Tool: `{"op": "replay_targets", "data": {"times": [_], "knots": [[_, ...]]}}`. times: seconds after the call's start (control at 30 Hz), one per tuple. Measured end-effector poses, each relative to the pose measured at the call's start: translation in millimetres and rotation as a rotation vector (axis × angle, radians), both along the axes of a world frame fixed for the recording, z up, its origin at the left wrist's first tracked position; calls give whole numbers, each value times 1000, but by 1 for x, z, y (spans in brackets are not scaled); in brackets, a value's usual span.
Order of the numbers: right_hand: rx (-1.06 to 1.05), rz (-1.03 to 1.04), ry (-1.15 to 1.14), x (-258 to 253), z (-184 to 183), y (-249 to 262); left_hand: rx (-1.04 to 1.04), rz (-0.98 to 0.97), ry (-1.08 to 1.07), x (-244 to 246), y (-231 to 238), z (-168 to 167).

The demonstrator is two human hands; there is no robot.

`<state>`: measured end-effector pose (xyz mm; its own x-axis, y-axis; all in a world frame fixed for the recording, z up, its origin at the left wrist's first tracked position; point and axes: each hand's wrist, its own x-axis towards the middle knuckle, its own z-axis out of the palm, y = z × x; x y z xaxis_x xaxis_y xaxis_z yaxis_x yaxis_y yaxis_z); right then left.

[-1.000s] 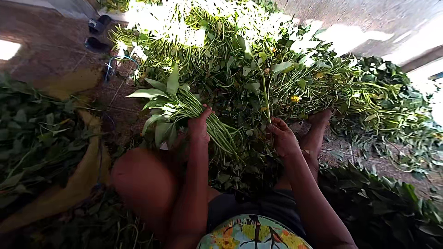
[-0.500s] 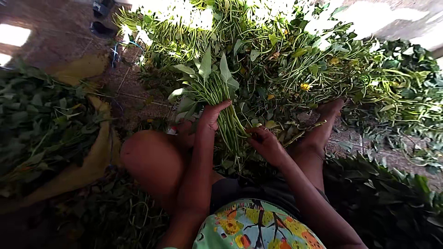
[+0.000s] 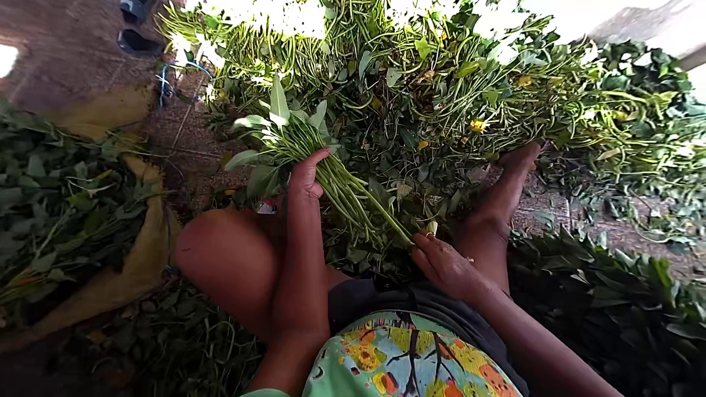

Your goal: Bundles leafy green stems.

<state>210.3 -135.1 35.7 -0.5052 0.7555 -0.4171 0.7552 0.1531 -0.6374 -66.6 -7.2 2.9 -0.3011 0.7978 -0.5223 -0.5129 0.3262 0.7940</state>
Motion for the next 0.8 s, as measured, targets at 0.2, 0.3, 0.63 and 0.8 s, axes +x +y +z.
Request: {"op": "replay_targets", "data": {"times": [0.2, 0.3, 0.63, 0.8], "knots": [[-325, -644, 217, 4, -68, 31, 31, 168, -35, 21, -2, -2], [-547, -1286, 747, -19, -89, 59, 25, 236, 14, 33, -3, -8], [-109, -2098, 1294, 38, -137, 111, 256, 464, 110, 15, 4, 6], [449, -1526, 970, 14, -37, 112, 310, 139, 178, 27, -12, 0]]}}
